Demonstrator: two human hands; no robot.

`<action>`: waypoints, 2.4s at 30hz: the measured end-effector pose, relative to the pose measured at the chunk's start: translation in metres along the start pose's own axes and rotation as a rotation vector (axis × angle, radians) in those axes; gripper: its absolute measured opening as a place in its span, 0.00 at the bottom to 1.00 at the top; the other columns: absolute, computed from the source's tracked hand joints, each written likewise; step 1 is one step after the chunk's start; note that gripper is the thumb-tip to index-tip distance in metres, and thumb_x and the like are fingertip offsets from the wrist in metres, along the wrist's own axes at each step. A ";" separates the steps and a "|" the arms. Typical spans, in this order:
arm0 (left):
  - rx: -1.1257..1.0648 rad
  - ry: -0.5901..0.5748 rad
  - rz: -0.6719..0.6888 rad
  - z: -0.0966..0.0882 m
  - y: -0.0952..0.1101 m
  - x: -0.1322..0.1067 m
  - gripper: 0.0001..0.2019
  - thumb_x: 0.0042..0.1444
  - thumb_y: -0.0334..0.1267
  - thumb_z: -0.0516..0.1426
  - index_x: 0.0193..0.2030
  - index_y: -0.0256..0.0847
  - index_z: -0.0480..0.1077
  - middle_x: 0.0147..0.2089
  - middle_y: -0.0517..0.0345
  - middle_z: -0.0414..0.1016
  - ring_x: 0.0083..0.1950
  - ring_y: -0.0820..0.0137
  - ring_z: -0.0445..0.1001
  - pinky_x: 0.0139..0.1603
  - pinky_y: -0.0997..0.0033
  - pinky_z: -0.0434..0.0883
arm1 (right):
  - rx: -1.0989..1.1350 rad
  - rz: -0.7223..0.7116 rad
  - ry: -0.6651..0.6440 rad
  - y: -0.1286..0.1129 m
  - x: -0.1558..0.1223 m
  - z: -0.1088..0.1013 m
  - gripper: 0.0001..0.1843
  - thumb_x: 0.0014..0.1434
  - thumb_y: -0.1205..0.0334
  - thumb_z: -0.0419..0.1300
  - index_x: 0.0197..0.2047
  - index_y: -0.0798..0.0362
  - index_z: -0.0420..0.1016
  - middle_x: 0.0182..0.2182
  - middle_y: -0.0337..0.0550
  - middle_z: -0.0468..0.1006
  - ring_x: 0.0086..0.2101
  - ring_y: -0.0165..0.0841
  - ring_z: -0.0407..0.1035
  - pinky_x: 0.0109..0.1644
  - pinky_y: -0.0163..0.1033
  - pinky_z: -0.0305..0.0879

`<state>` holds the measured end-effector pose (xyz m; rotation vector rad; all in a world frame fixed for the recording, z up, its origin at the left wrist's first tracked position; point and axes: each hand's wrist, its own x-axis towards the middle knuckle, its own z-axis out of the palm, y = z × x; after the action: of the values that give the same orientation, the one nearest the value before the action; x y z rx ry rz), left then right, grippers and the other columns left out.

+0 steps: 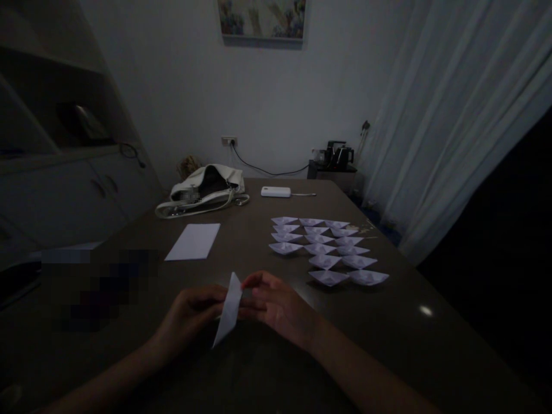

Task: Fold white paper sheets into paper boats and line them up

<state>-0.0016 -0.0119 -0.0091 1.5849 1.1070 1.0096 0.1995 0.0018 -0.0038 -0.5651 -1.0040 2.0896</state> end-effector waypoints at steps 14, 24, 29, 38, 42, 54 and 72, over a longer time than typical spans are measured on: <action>0.508 -0.493 0.341 0.006 -0.001 -0.006 0.07 0.61 0.31 0.54 0.39 0.37 0.74 0.37 0.51 0.76 0.39 0.67 0.75 0.39 0.76 0.67 | -0.895 -0.189 0.241 0.011 0.005 -0.007 0.08 0.53 0.60 0.63 0.27 0.54 0.76 0.19 0.36 0.72 0.21 0.27 0.64 0.24 0.32 0.58; 0.535 -0.079 0.391 -0.001 0.001 -0.007 0.10 0.58 0.37 0.58 0.47 0.43 0.72 0.53 0.50 0.70 0.52 0.63 0.72 0.49 0.68 0.71 | -0.876 -0.351 0.383 -0.012 0.005 -0.022 0.04 0.53 0.62 0.61 0.32 0.53 0.74 0.23 0.38 0.74 0.22 0.29 0.70 0.27 0.35 0.66; 0.740 -0.075 0.434 -0.003 -0.008 -0.003 0.06 0.57 0.36 0.58 0.42 0.42 0.73 0.49 0.50 0.71 0.42 0.64 0.75 0.40 0.67 0.73 | -0.882 -0.416 0.463 -0.012 0.007 -0.030 0.05 0.53 0.61 0.60 0.33 0.53 0.74 0.26 0.39 0.75 0.23 0.30 0.71 0.28 0.36 0.70; 0.660 -0.147 0.336 0.002 0.003 0.036 0.05 0.58 0.30 0.56 0.37 0.38 0.74 0.39 0.53 0.76 0.40 0.67 0.75 0.40 0.72 0.70 | -1.194 -0.713 0.776 -0.062 -0.015 -0.030 0.09 0.57 0.59 0.58 0.39 0.53 0.75 0.38 0.46 0.77 0.27 0.31 0.69 0.25 0.34 0.64; 0.619 -0.064 0.273 0.013 -0.007 0.070 0.03 0.55 0.30 0.59 0.34 0.38 0.75 0.34 0.55 0.78 0.35 0.68 0.76 0.35 0.74 0.70 | -1.131 -0.780 0.866 -0.083 -0.027 -0.037 0.09 0.57 0.59 0.58 0.38 0.53 0.75 0.37 0.45 0.77 0.29 0.32 0.69 0.25 0.34 0.63; 0.602 -0.075 0.345 0.037 -0.024 0.117 0.03 0.53 0.30 0.61 0.33 0.39 0.76 0.33 0.57 0.80 0.32 0.69 0.76 0.33 0.74 0.70 | -1.202 -0.849 0.883 -0.088 -0.034 -0.031 0.06 0.57 0.64 0.57 0.37 0.54 0.75 0.35 0.43 0.77 0.29 0.30 0.69 0.26 0.32 0.62; 1.184 0.158 -0.275 -0.113 -0.026 0.104 0.25 0.54 0.53 0.56 0.49 0.33 0.70 0.46 0.35 0.76 0.48 0.47 0.74 0.46 0.55 0.69 | -1.341 -0.766 0.786 -0.073 -0.026 -0.039 0.07 0.58 0.61 0.57 0.38 0.51 0.75 0.37 0.45 0.78 0.32 0.36 0.72 0.28 0.37 0.67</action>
<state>-0.0869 0.1174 0.0041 2.1318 2.1875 0.2256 0.2726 0.0306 0.0336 -1.2229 -1.6315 0.2302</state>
